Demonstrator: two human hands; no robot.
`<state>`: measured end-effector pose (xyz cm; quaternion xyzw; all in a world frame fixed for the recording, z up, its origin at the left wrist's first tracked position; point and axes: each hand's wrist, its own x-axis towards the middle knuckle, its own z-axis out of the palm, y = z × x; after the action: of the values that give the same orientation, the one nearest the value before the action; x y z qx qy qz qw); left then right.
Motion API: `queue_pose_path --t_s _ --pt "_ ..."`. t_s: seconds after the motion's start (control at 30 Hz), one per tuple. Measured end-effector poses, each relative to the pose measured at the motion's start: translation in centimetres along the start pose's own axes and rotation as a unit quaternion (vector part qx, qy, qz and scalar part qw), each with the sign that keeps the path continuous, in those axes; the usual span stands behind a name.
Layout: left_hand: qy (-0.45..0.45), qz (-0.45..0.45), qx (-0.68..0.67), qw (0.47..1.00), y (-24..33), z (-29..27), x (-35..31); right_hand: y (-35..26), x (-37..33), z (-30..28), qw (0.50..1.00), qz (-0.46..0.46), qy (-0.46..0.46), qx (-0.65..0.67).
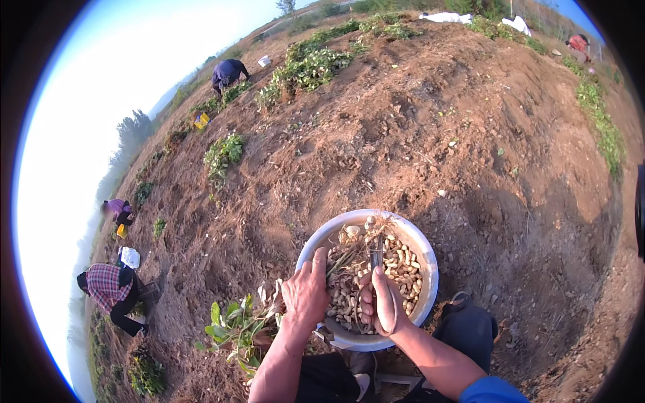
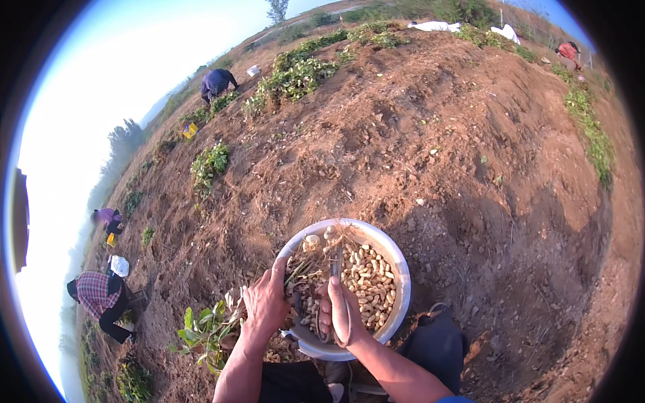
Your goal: The person sits in a field and removes peanut pods from uprooted peanut plants by hand, placing the pods into a white bowl. The person repeatedly picks up plants, strips the pods, and discards the stems.
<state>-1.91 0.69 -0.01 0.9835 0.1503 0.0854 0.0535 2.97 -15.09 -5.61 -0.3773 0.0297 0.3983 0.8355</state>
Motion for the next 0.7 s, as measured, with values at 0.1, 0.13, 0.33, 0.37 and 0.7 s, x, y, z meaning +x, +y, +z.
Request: queue_pose_path --t_s 0.1,0.13,0.33,0.37,0.7 --pt "-0.001 -0.017 -0.012 1.000 -0.1 -0.1 -0.1 -0.2 0.7 -0.6 1.000 -0.013 0.013 -0.010" --pt "-0.004 -0.020 -0.016 1.000 -0.2 -0.1 -0.1 -0.1 0.8 -0.6 1.000 -0.013 0.018 -0.013" --pt "-0.003 -0.058 -0.011 0.998 -1.6 -0.4 -0.1 -0.2 0.2 -0.1 0.996 0.079 -0.047 -0.002" --pt "0.003 -0.058 -0.013 0.998 -1.6 -0.4 0.0 -0.2 -0.1 0.2 0.995 0.090 -0.053 0.003" --pt "0.036 -0.081 -0.017 0.996 -2.2 -0.1 -0.1 1.9 -0.5 -0.3 0.983 0.143 -0.096 -0.056"
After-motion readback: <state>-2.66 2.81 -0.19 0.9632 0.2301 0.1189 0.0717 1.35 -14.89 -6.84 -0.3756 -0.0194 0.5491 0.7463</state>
